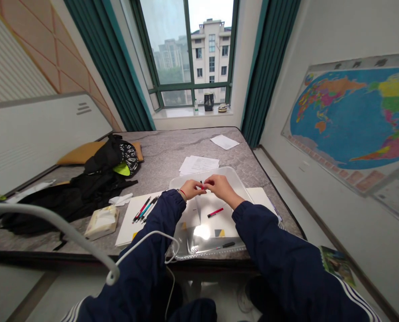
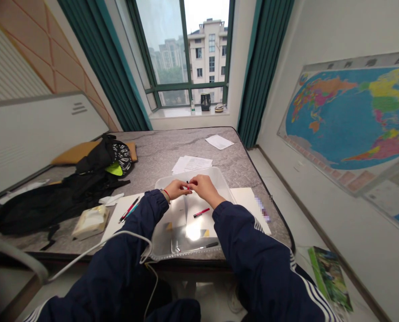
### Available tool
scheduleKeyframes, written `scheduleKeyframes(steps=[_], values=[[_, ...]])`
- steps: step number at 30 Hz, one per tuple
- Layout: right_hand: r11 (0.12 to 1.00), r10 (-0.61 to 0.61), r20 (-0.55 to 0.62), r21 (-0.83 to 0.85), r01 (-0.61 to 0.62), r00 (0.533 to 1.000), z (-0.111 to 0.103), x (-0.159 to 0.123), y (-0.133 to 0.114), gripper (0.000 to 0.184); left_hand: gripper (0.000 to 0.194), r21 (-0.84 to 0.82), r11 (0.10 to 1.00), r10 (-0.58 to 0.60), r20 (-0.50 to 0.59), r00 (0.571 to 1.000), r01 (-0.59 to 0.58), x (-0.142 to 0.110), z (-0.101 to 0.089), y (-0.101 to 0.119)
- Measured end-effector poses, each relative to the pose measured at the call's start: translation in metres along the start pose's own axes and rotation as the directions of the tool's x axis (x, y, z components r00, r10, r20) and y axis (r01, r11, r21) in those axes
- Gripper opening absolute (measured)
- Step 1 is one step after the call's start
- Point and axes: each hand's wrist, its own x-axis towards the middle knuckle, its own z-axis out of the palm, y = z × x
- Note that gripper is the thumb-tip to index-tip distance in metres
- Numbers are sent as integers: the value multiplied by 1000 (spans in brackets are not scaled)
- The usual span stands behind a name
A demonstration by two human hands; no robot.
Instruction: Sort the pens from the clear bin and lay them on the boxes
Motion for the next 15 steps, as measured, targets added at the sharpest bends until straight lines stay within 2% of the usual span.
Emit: scheduleKeyframes(steps=[6,12,15], values=[[998,-22,9,63,21,1000,0,1,2,24,32,-5,999,38,-2,999,-38,1,-1,1],[987,118,-108,123,-104,987,-3,4,7,32,35,-25,999,27,-24,999,-28,0,-2,3],[987,129,-93,108,-119,987,3,7,13,24,30,-38,997,65,-39,997,-67,1,-1,2]])
